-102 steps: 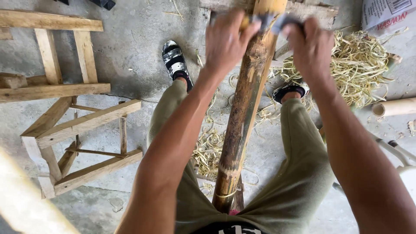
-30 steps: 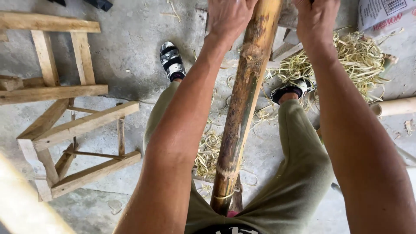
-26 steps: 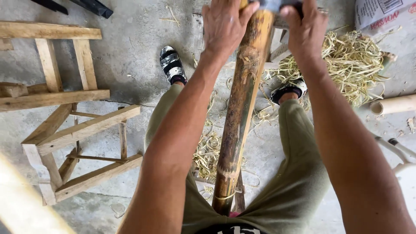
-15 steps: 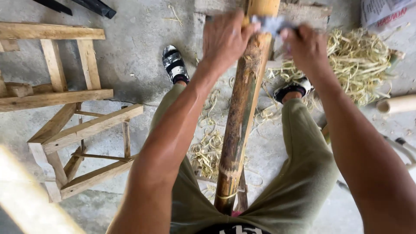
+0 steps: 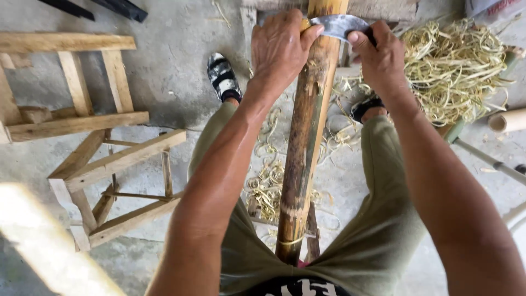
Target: Scraping and smoothing a bamboo pole using a curved blade tool.
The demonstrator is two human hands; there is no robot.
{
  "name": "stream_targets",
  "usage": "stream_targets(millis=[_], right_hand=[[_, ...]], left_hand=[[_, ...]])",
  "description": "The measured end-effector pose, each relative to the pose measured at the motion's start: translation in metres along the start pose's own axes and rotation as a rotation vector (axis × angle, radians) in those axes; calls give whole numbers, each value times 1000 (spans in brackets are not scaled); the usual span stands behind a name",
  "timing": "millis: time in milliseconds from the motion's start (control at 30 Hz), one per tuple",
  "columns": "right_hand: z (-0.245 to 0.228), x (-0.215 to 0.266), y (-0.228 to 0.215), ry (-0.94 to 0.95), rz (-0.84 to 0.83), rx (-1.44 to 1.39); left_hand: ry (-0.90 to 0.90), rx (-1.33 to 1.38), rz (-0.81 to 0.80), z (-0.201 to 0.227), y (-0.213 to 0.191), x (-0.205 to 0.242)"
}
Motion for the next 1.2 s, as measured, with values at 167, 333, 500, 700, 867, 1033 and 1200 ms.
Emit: stream_targets(millis=[167, 333, 500, 700, 867, 1033, 1200], right_hand=[[24, 18, 21, -69, 213, 209], [61, 0, 14, 93, 136, 162], [3, 25, 19, 124, 116, 230], [24, 19, 21, 245, 79, 49], [30, 61, 39, 86, 93, 215], [31, 23, 26, 26, 175, 221], [49, 46, 52, -226, 302, 192]], left_hand=[[84, -119, 257, 9, -4, 22], [30, -27, 84, 7, 3, 1], [-17, -65, 99, 12, -4, 36], [65, -9, 98, 13, -1, 26], [-8, -41, -25, 23, -3, 74], [-11, -81, 24, 19, -4, 27], [-8, -110, 81, 26, -7, 60]])
Point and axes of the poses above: each hand's wrist, its own x-axis away from the middle knuckle, its own y-axis out of the palm, z = x × y, the point moved 2 cm from there along -x, towards the middle knuckle, and after that the axes turned 13 degrees about -z, right-handed, at the moved point
